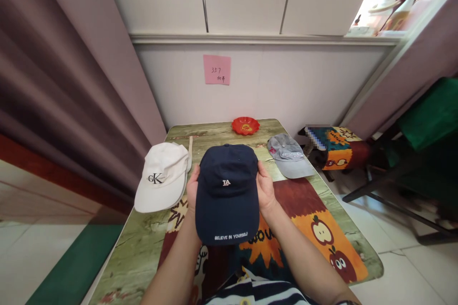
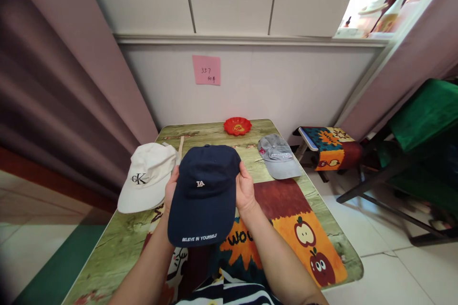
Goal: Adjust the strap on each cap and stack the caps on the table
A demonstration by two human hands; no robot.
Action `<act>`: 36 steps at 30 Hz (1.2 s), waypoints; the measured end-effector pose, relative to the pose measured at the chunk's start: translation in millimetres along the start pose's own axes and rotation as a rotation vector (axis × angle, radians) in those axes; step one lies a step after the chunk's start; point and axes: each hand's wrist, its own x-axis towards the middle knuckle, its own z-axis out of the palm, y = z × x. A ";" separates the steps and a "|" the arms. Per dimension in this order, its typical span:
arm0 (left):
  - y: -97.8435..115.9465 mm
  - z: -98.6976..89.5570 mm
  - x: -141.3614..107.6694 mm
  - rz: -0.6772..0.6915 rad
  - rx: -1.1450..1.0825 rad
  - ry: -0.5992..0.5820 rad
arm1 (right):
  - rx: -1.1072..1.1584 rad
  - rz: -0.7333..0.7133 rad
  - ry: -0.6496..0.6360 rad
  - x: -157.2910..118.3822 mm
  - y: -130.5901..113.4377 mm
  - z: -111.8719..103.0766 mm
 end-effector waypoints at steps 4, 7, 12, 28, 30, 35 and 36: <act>-0.4 0.4 -2.1 -0.025 0.012 -0.067 | -0.015 0.032 0.008 2.4 -2.4 -4.1; -6.5 0.7 -6.3 -0.062 0.032 -0.131 | -0.018 0.053 0.027 5.9 -2.2 -6.9; -17.7 -0.5 -11.3 -0.083 0.039 -0.248 | -0.030 0.095 0.056 11.2 -1.2 -11.5; -9.6 5.4 -6.7 -0.102 0.011 -0.194 | -0.024 0.049 0.060 1.5 -0.7 -3.6; -8.9 7.9 -5.1 -0.055 0.003 -0.157 | -0.007 0.060 -0.003 -5.7 6.6 -1.7; -9.1 15.5 -5.8 -0.067 0.021 -0.117 | -0.001 0.123 0.067 -14.5 16.0 -2.0; -9.6 16.5 -7.1 -0.082 0.030 -0.110 | -0.004 0.129 0.094 -14.5 15.2 -2.3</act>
